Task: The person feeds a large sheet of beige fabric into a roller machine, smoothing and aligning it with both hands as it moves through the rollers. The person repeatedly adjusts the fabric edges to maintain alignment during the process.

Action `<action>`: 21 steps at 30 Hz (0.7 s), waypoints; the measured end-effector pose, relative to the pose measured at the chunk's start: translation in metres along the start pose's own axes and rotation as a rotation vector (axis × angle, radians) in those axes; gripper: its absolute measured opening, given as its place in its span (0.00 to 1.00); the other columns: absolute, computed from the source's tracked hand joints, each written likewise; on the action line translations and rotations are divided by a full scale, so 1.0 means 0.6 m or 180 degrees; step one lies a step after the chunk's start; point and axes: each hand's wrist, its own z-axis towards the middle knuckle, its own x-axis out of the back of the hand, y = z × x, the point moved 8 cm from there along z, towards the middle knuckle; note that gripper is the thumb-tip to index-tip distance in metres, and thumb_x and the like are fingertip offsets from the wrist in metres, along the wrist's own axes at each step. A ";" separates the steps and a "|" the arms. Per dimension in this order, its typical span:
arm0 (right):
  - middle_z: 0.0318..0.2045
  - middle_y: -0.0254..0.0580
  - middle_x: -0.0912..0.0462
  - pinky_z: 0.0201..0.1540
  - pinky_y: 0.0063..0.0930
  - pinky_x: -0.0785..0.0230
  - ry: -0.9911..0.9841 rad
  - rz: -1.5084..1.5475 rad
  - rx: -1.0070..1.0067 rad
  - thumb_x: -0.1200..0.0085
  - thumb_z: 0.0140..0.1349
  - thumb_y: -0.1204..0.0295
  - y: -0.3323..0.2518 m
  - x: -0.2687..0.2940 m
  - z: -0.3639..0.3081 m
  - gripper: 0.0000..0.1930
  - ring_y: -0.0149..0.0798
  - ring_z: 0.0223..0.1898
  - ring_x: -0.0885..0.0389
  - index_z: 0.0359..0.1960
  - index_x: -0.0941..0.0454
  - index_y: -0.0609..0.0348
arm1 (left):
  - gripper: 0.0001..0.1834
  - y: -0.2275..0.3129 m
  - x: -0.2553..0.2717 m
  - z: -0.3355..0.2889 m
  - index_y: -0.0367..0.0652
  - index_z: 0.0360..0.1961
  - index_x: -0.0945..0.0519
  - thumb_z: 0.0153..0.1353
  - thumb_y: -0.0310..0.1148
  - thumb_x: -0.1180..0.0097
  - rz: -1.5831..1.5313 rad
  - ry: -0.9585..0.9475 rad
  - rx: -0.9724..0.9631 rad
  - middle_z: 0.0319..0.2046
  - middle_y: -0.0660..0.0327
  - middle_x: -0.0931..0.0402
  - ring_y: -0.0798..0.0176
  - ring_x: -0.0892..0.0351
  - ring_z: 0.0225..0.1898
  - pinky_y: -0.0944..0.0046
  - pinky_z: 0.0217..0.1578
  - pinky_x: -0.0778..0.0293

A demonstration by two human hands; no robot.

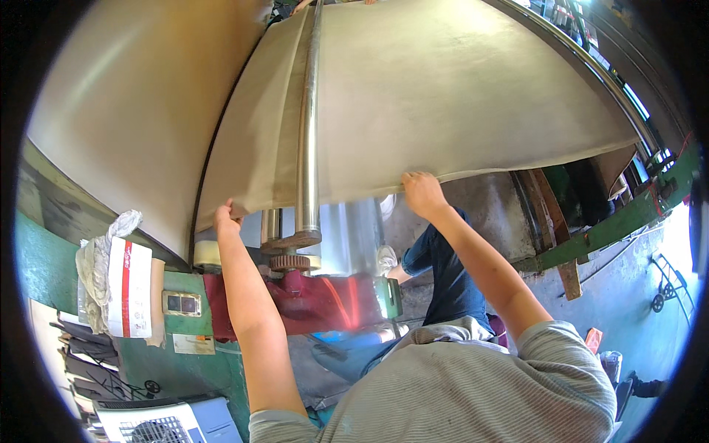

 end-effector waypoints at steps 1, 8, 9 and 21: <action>0.24 0.48 0.22 0.36 0.38 0.32 -0.0025 0.0017 -0.0011 0.56 0.46 0.75 -0.009 -0.005 0.003 0.04 0.48 0.31 0.23 0.21 0.28 0.59 | 0.17 -0.002 -0.004 0.003 0.51 0.38 0.20 0.54 0.27 0.61 -0.0010 -0.0118 0.0061 0.38 0.60 0.25 0.60 0.25 0.33 0.59 0.28 0.29; 0.25 0.46 0.23 0.37 0.38 0.32 -0.0182 0.0063 0.0113 0.56 0.47 0.75 -0.061 -0.031 0.032 0.05 0.48 0.32 0.23 0.26 0.28 0.59 | 0.19 -0.006 -0.026 -0.017 0.51 0.39 0.21 0.51 0.26 0.62 0.0113 -0.0299 0.0182 0.36 0.60 0.25 0.60 0.26 0.31 0.58 0.28 0.28; 0.26 0.46 0.23 0.37 0.37 0.32 -0.0206 0.0095 0.0145 0.56 0.47 0.75 -0.073 -0.028 0.037 0.06 0.48 0.32 0.23 0.27 0.29 0.59 | 0.19 -0.009 -0.032 -0.020 0.51 0.39 0.21 0.51 0.26 0.62 0.0247 -0.0446 0.0261 0.36 0.61 0.25 0.60 0.26 0.31 0.58 0.27 0.28; 0.36 0.49 0.30 0.44 0.41 0.38 -0.0004 -0.0516 -0.0507 0.51 0.40 0.80 0.077 0.082 0.045 0.14 0.51 0.42 0.31 0.33 0.29 0.58 | 0.17 -0.018 -0.064 -0.047 0.49 0.36 0.20 0.51 0.25 0.61 0.0177 -0.0873 0.0292 0.31 0.60 0.26 0.64 0.31 0.24 0.63 0.23 0.29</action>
